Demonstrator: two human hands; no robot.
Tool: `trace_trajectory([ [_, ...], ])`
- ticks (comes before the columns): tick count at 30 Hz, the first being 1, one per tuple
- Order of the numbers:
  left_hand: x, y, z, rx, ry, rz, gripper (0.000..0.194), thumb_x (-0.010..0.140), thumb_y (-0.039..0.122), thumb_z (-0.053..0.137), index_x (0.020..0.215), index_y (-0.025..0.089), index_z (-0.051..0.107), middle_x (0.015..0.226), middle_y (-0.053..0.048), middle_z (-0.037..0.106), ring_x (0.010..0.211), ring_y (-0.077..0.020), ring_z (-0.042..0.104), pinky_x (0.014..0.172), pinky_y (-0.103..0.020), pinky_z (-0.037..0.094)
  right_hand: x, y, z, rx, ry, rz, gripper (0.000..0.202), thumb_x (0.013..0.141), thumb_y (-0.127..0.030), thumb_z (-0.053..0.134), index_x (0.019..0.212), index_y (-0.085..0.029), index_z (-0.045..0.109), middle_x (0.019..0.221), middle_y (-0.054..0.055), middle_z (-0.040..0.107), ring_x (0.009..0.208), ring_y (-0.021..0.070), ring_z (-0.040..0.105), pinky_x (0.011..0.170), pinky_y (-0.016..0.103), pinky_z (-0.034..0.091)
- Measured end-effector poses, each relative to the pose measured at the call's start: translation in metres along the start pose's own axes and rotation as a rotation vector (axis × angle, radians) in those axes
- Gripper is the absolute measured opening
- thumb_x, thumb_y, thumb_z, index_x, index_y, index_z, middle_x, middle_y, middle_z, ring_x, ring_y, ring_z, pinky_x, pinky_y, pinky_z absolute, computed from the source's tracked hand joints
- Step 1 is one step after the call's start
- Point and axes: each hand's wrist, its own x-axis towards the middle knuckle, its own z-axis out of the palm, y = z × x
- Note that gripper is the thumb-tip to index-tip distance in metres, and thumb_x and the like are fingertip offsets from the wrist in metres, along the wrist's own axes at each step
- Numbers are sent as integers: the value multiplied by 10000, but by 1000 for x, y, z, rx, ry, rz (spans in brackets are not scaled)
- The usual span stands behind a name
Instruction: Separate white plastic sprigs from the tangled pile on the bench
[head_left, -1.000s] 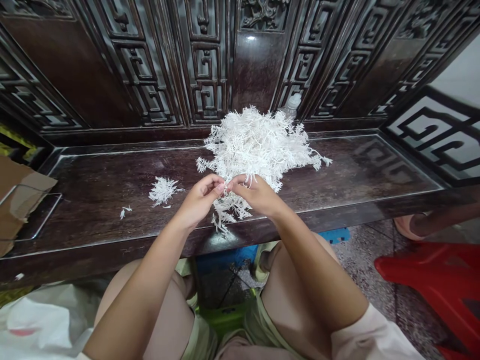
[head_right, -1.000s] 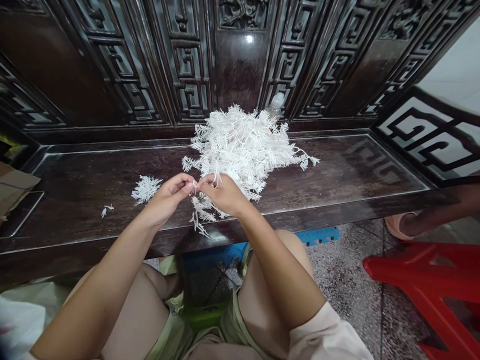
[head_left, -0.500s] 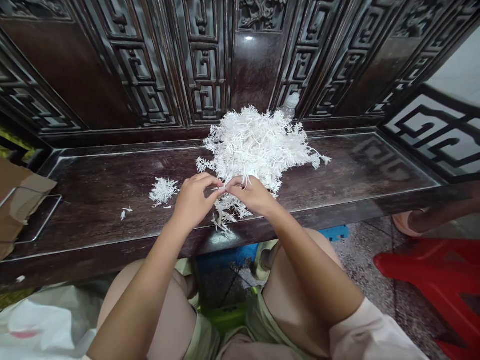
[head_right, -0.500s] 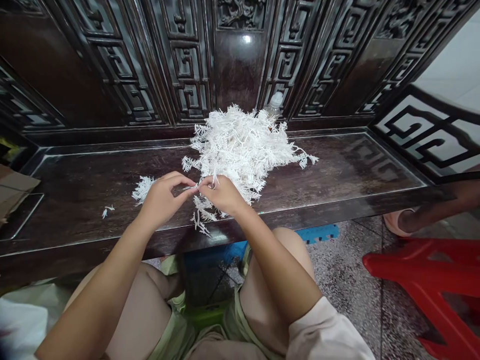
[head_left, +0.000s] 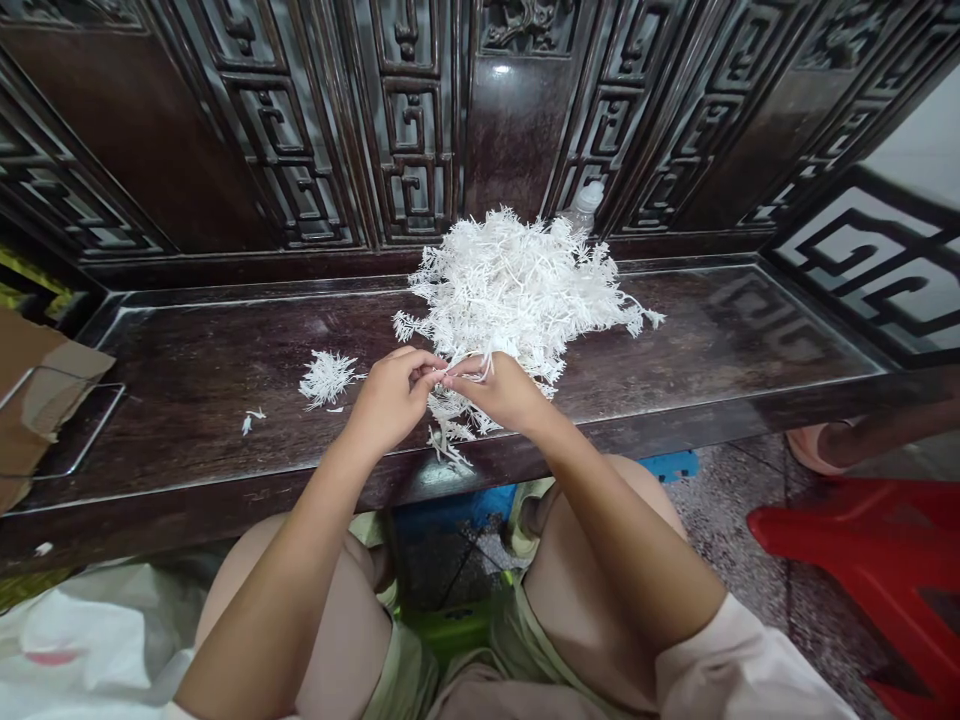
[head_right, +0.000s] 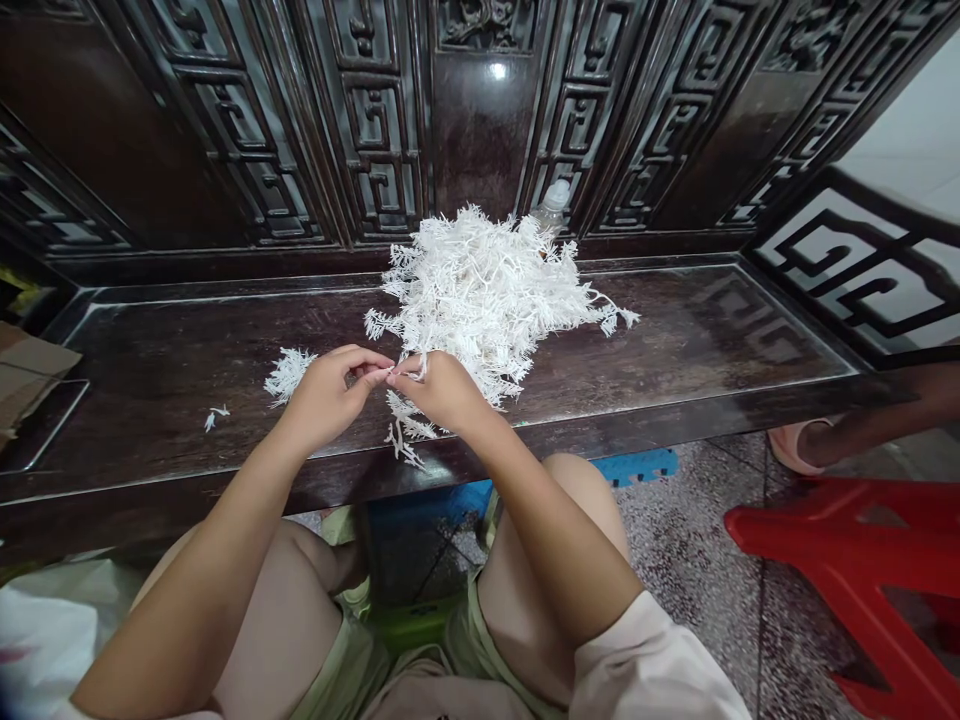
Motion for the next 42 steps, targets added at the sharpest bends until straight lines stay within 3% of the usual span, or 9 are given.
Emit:
trace_trajectory([
  [5, 0, 2, -5, -51, -9, -21, 134, 737, 233, 531, 726, 183, 655, 768, -38, 626, 729, -168, 546, 645, -280, 384, 0, -4, 0, 8, -25, -6, 241, 736, -303, 483, 686, -153, 665, 635, 10, 607, 637, 122, 505, 604, 250, 348],
  [11, -1, 3, -12, -226, -38, -191, 144, 709, 297, 581, 724, 173, 651, 733, -42, 662, 649, -159, 548, 610, -283, 391, 6, -8, -1, 61, -42, -33, 220, 710, -229, 425, 558, -166, 571, 595, -8, 546, 619, 104, 473, 618, 249, 337],
  [20, -2, 5, -23, -246, 6, -131, 156, 704, 315, 586, 710, 171, 648, 725, -44, 662, 666, -162, 555, 634, -277, 404, 13, -15, 7, 181, -83, 15, 219, 690, -253, 395, 505, -174, 482, 538, -19, 457, 551, 96, 396, 567, 255, 309],
  [31, 3, 6, -21, -24, 65, -26, 134, 724, 263, 533, 715, 184, 641, 750, -29, 615, 708, -163, 514, 624, -268, 369, 16, -13, 14, 247, -41, -25, 213, 691, -225, 384, 490, -182, 441, 525, -16, 431, 575, 102, 408, 600, 260, 333],
  [33, 4, -7, -33, 5, 161, -42, 117, 740, 245, 522, 717, 185, 619, 757, -16, 591, 719, -155, 499, 648, -268, 366, 9, -15, 9, 291, -36, -26, 210, 689, -205, 383, 484, -183, 425, 533, -15, 433, 576, 102, 409, 606, 263, 340],
  [35, 6, -28, -52, 8, 407, -118, 109, 768, 228, 491, 732, 183, 583, 762, 2, 553, 727, -139, 475, 694, -266, 360, 0, -16, -3, 363, -40, -14, 215, 700, -188, 373, 488, -185, 406, 550, -14, 434, 562, 97, 396, 600, 266, 342],
  [37, 7, -46, -69, -97, 568, -198, 99, 794, 249, 472, 781, 191, 552, 760, 23, 513, 720, -116, 455, 717, -254, 359, -7, -17, -20, 405, 6, 5, 215, 731, -203, 374, 520, -189, 409, 549, -18, 413, 538, 93, 363, 580, 266, 330],
  [39, 7, -53, -73, -283, 499, -230, 72, 795, 265, 489, 814, 208, 529, 752, 34, 500, 705, -100, 456, 732, -249, 369, -10, -18, -34, 351, 85, 43, 219, 744, -212, 389, 536, -186, 455, 545, -19, 399, 523, 89, 329, 557, 263, 303],
  [42, 11, -39, -48, -522, 361, -316, 64, 757, 240, 533, 796, 197, 508, 694, 24, 508, 667, -96, 496, 718, -257, 396, -5, -19, -36, 236, 19, 79, 222, 753, -229, 423, 596, -177, 571, 569, -14, 440, 541, 89, 353, 566, 258, 304],
])
